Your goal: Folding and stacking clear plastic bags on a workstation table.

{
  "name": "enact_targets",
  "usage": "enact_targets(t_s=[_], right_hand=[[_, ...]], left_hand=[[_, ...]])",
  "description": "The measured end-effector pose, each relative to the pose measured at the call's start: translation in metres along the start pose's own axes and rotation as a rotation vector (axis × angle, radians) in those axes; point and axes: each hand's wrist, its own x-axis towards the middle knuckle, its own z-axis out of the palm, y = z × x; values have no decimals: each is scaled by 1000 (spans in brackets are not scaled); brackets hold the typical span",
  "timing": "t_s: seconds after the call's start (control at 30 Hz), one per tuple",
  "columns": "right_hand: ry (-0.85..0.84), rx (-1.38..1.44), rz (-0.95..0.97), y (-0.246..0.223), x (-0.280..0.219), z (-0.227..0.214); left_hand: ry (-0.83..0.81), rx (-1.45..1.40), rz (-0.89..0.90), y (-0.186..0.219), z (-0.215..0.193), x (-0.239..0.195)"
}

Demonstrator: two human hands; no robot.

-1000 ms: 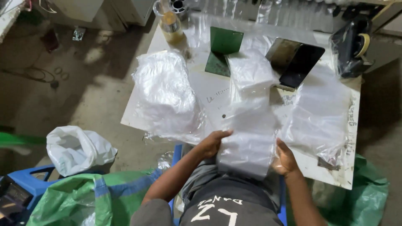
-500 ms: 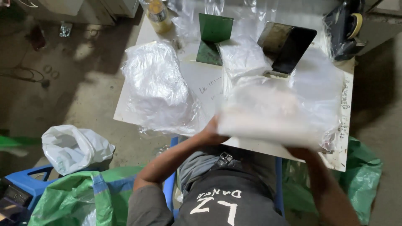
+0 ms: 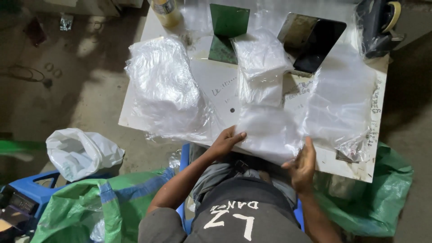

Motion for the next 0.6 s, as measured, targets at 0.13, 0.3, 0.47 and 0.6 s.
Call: enact_targets(t_s=[0.13, 0.3, 0.47, 0.6], right_hand=[[-270, -937, -721, -37, 16, 3], [-620, -1022, -891, -6, 51, 8], [-647, -673, -683, 36, 70, -11], [-422, -34, 519, 44, 25, -21]], left_hand=[[77, 13, -126, -22, -6, 23], [24, 9, -173, 17, 8, 27], [652, -258, 316, 7, 25, 4], [347, -699, -162, 10, 68, -24]])
